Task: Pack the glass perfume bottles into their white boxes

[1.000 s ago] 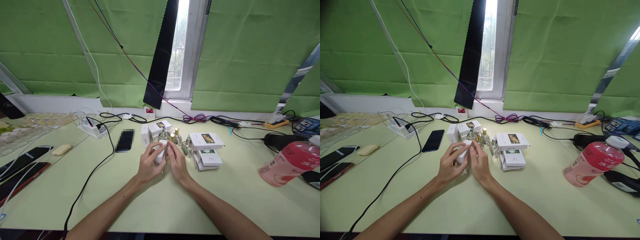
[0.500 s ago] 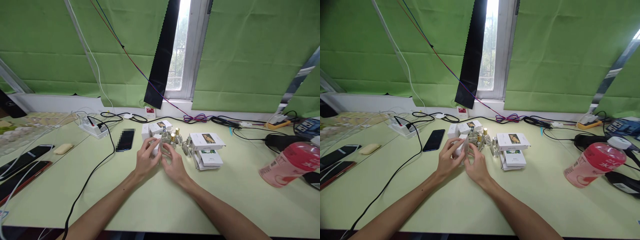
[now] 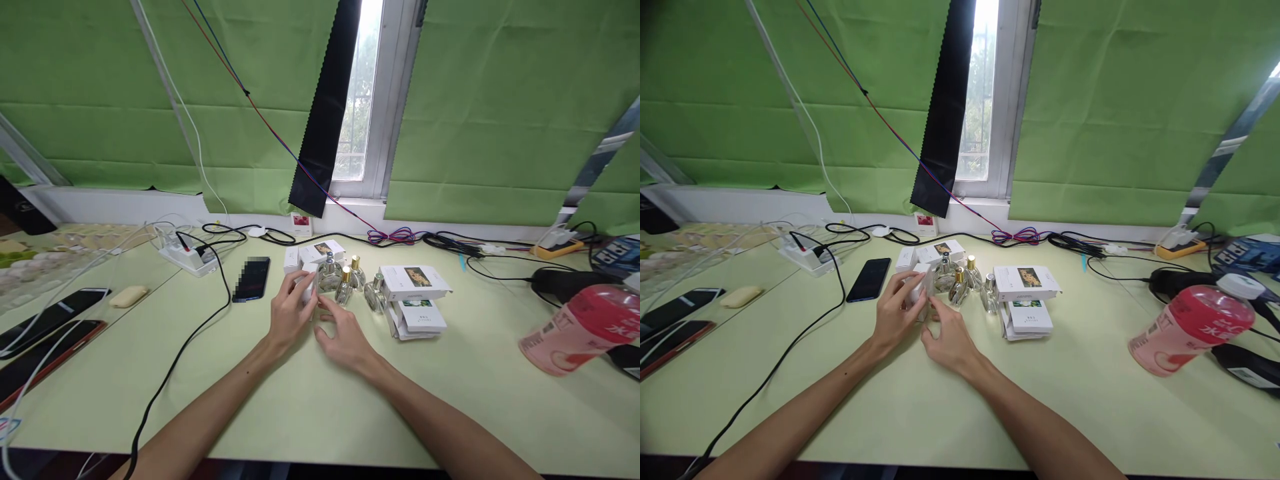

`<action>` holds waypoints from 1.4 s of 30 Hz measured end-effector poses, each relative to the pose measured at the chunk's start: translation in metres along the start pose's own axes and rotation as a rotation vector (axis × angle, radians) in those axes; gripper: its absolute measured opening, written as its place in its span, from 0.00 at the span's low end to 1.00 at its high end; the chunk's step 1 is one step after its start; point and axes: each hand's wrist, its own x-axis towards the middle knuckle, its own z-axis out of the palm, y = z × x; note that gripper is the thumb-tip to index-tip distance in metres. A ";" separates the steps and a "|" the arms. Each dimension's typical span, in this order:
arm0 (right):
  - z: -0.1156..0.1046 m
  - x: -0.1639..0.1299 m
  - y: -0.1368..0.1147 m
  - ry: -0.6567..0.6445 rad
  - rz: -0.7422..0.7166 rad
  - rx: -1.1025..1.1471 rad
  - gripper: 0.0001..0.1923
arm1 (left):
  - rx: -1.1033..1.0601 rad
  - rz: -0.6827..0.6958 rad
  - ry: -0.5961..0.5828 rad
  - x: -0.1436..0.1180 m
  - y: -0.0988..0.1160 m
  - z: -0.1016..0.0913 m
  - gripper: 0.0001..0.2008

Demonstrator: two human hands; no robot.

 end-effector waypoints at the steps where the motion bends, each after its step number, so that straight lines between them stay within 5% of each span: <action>1: 0.000 0.000 -0.001 -0.010 -0.005 -0.002 0.34 | 0.001 -0.002 0.001 0.000 0.000 0.000 0.13; 18: 0.001 -0.003 -0.002 -0.065 -0.078 -0.072 0.34 | 0.027 -0.040 -0.069 0.003 -0.009 0.002 0.18; 42: 0.003 -0.005 0.000 -0.065 0.003 -0.137 0.38 | 0.011 -0.135 -0.155 0.006 -0.010 -0.002 0.20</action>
